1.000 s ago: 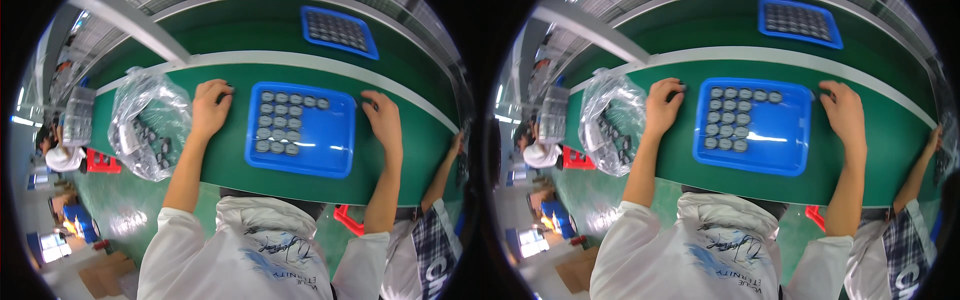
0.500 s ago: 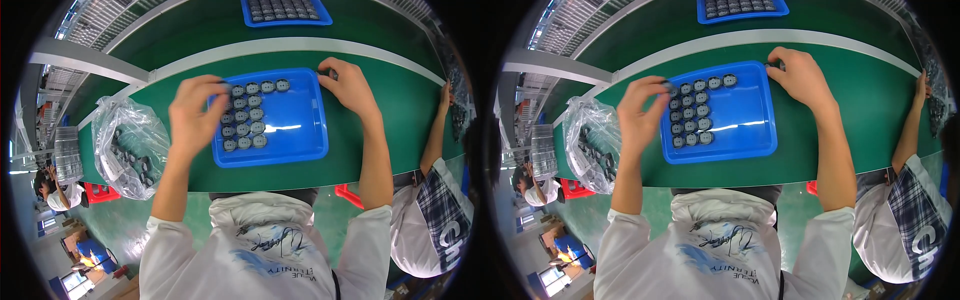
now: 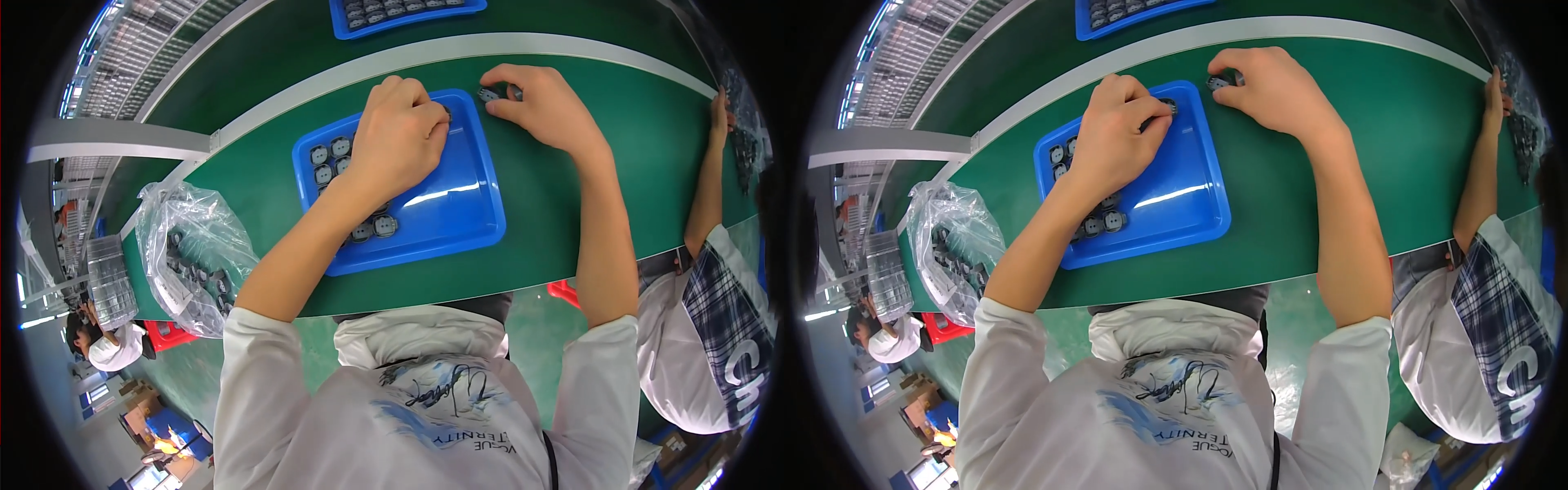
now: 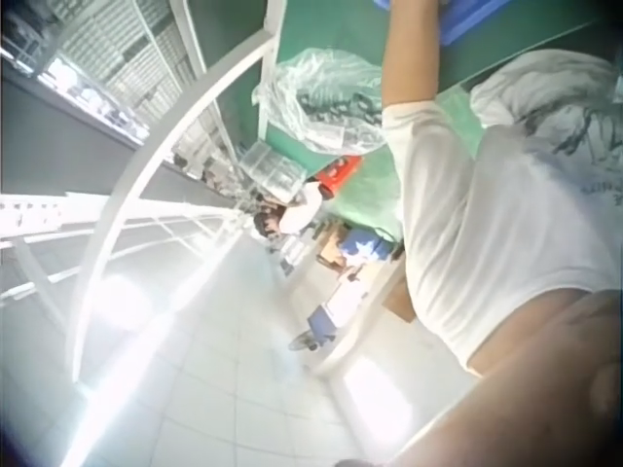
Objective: The person sorts small cylindrical electronic components by hand from a plastic bag into a grid-style blue plastic tray.
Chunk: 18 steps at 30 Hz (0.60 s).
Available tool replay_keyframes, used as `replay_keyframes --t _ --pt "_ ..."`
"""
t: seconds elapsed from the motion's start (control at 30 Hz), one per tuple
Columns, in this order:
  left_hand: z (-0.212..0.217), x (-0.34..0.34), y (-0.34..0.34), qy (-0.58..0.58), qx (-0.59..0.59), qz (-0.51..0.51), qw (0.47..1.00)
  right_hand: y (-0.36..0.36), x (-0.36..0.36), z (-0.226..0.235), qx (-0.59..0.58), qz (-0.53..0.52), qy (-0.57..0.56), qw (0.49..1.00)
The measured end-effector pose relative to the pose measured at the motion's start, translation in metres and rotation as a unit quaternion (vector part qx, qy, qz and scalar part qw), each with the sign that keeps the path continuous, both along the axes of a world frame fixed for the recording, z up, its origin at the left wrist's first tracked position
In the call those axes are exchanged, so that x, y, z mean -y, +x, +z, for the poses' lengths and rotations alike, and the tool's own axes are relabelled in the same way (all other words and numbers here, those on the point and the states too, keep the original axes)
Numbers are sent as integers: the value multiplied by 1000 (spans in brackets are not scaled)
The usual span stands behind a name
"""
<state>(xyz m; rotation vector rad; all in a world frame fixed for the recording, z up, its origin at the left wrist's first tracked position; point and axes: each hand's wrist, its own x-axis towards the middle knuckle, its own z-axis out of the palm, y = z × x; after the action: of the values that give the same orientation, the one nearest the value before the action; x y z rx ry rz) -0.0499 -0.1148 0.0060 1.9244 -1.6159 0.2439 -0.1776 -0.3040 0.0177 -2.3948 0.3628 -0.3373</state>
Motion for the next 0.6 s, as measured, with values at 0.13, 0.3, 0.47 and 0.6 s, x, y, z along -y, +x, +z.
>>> replay_keyframes --t 0.13,0.3,0.47,0.6 --pt "3 -1 0 11 -31 0 999 2 -2 -2 -28 -30 -28 999" --pt "11 -3 4 60 -34 -4 998 -1 -3 2 -36 -64 -10 997" --pt "10 -1 7 76 1 -29 997 -3 2 6 -72 -17 32 997" --pt "8 4 4 32 0 -56 998 -2 5 -2 -34 -8 5 999"
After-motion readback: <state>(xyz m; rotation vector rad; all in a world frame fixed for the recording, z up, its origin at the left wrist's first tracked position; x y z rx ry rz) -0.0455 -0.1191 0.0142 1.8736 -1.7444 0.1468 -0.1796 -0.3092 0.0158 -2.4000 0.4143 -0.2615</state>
